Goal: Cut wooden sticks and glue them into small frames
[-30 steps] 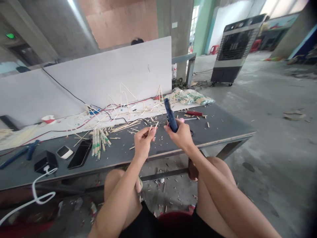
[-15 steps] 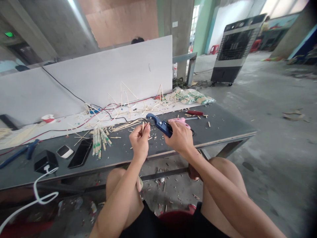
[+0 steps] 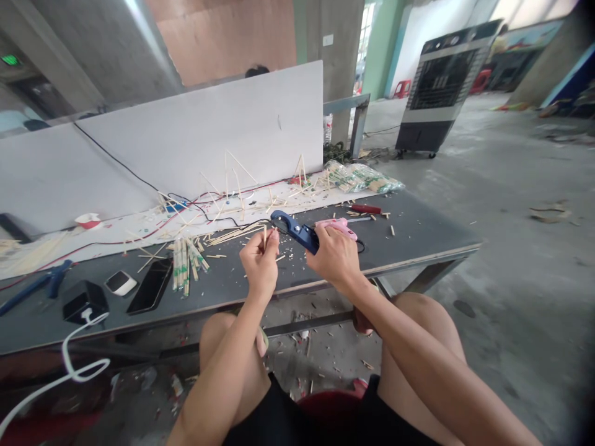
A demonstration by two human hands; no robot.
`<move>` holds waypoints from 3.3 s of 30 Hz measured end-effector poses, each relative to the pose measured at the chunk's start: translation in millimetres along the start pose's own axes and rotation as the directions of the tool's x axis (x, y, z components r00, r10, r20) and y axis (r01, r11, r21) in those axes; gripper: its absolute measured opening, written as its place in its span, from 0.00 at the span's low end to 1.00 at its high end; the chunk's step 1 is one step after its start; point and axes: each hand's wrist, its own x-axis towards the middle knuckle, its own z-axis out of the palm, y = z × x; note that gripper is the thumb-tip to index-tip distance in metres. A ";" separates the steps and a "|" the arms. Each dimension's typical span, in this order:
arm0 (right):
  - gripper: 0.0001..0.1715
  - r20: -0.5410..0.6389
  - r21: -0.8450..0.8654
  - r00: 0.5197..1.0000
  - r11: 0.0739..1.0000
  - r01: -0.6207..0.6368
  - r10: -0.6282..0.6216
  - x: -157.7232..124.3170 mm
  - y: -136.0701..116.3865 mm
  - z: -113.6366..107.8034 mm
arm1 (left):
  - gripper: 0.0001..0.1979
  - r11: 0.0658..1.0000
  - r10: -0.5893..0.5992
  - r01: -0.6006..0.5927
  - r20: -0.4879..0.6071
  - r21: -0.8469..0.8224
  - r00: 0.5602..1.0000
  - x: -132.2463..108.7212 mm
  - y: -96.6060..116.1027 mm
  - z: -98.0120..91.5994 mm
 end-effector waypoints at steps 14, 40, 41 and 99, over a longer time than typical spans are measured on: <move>0.12 0.017 -0.033 1.000 0.999 -0.007 0.007 2.4 -8.0 6.1 | 0.15 0.999 -0.002 0.001 -0.021 -0.050 1.000 0.6 3.8 -0.7; 0.17 -0.034 0.251 0.988 0.958 -0.140 0.154 5.0 16.8 7.2 | 0.17 0.996 0.059 -0.066 0.106 0.058 0.993 -5.5 10.3 2.3; 0.18 -0.021 0.257 0.983 0.951 -0.171 0.183 6.4 20.9 4.0 | 0.17 0.997 0.057 -0.062 0.115 0.041 0.992 -6.3 10.3 3.0; 0.19 0.087 0.962 0.993 0.253 -0.105 0.084 22.3 -12.6 -5.7 | 0.18 0.964 0.138 -0.160 0.110 0.214 0.984 -9.5 17.0 7.6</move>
